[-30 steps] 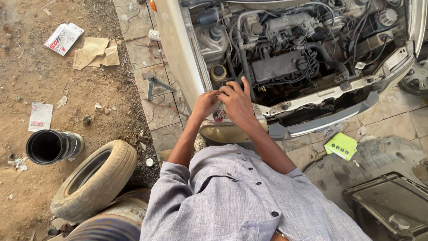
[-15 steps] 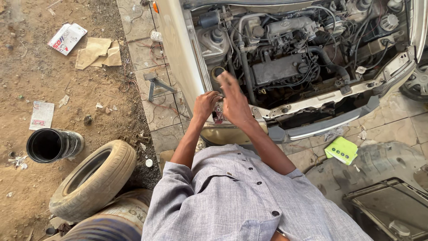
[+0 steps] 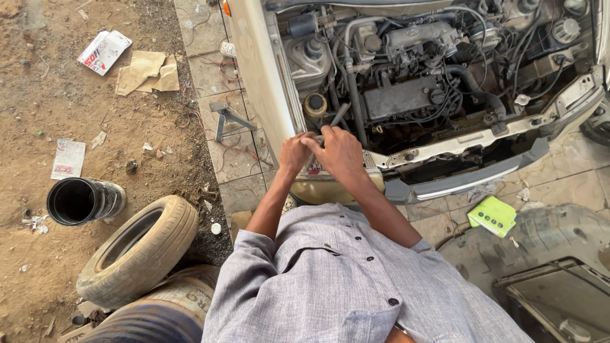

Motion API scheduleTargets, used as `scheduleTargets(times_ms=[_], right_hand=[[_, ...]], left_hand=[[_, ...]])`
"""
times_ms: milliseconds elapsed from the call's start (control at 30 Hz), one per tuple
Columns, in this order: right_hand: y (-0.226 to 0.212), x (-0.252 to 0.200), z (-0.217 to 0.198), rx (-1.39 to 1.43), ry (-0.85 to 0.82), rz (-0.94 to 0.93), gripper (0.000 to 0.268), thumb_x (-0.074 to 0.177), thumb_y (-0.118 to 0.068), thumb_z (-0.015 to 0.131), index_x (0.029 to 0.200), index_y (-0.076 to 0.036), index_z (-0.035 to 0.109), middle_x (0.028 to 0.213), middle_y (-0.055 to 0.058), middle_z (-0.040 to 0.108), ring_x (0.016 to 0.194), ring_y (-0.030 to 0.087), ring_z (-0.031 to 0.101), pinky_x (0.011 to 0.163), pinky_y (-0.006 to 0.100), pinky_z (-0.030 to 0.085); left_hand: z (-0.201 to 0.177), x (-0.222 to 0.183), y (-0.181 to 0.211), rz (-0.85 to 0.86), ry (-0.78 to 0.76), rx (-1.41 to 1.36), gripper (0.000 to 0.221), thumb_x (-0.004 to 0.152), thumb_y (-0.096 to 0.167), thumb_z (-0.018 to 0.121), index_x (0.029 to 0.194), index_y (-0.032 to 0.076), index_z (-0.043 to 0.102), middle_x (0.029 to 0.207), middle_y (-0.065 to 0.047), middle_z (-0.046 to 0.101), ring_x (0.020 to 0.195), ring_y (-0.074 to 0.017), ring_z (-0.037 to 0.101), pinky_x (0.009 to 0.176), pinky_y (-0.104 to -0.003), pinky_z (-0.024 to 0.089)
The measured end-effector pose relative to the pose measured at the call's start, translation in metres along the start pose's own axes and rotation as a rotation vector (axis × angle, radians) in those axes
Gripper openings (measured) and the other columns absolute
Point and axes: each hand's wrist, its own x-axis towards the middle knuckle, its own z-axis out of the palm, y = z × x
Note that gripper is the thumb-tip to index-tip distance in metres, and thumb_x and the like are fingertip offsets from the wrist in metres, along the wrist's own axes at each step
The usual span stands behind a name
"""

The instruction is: The person works on the headlight assembly of a vehicle using a screwdriver and a metal rod, prying and securing components near the front grille area.

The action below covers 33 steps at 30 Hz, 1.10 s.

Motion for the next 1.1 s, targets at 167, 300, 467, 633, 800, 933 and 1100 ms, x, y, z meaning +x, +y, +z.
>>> scheduleTargets(times_ms=[167,300,467,633,800,933,1100], right_hand=[[0.023,0.001,0.005,0.037,0.102,-0.439,0.051,0.089,-0.006,0.067,0.139,-0.001,0.063,0.103,0.013,0.069,0.103,0.032,0.066,0.092,0.046,0.051],[0.021,0.001,0.003,-0.188,0.520,-0.732,0.042,0.070,-0.006,0.071,0.107,-0.020,0.058,0.114,0.003,0.070,0.115,0.023,0.066,0.107,0.045,0.046],[0.016,-0.007,0.014,0.094,0.273,-0.223,0.056,0.086,-0.036,0.081,0.127,-0.002,0.064,0.111,0.017,0.065,0.108,0.033,0.060,0.090,0.046,0.048],[0.033,0.005,0.037,0.177,0.138,-0.338,0.046,0.088,-0.018,0.073,0.129,-0.001,0.062,0.117,0.014,0.065,0.119,0.032,0.060,0.104,0.048,0.047],[0.023,-0.003,0.023,-0.043,0.314,-0.683,0.032,0.066,-0.007,0.074,0.096,-0.016,0.070,0.123,0.006,0.069,0.128,0.028,0.061,0.114,0.055,0.041],[0.004,-0.013,0.007,0.195,0.439,-0.478,0.043,0.083,-0.012,0.076,0.124,-0.004,0.063,0.129,0.019,0.062,0.125,0.035,0.056,0.105,0.048,0.046],[0.014,-0.001,0.010,0.271,0.094,-0.159,0.068,0.086,-0.022,0.078,0.144,-0.001,0.049,0.116,0.018,0.066,0.108,0.035,0.062,0.089,0.046,0.050]], left_hand=[[0.004,-0.002,-0.006,0.037,-0.039,-0.025,0.026,0.093,0.013,0.066,0.118,0.006,0.070,0.108,-0.014,0.074,0.092,-0.0394,0.071,0.080,-0.046,0.057],[0.001,-0.005,-0.009,0.097,-0.043,-0.109,0.024,0.093,0.008,0.062,0.116,0.004,0.069,0.116,-0.018,0.074,0.098,-0.0420,0.070,0.082,-0.048,0.057],[0.001,0.000,-0.003,-0.016,-0.028,-0.086,0.031,0.087,0.005,0.062,0.117,0.001,0.069,0.109,-0.022,0.073,0.094,-0.0414,0.071,0.082,-0.048,0.057],[0.012,0.003,-0.013,-0.087,-0.129,0.022,0.014,0.091,0.008,0.067,0.102,0.000,0.068,0.100,-0.020,0.073,0.095,-0.0415,0.071,0.083,-0.049,0.056],[0.016,0.001,-0.016,0.035,-0.061,-0.024,0.026,0.084,0.004,0.065,0.110,0.002,0.069,0.104,-0.022,0.074,0.093,-0.0417,0.071,0.079,-0.050,0.056],[0.007,0.004,-0.010,-0.057,-0.037,-0.093,0.043,0.079,-0.001,0.060,0.121,0.002,0.069,0.105,-0.025,0.072,0.093,-0.0439,0.069,0.083,-0.051,0.056],[0.013,0.004,-0.012,-0.026,-0.025,-0.077,0.041,0.081,0.002,0.063,0.122,0.002,0.066,0.107,-0.025,0.072,0.096,-0.0436,0.069,0.083,-0.050,0.056]])
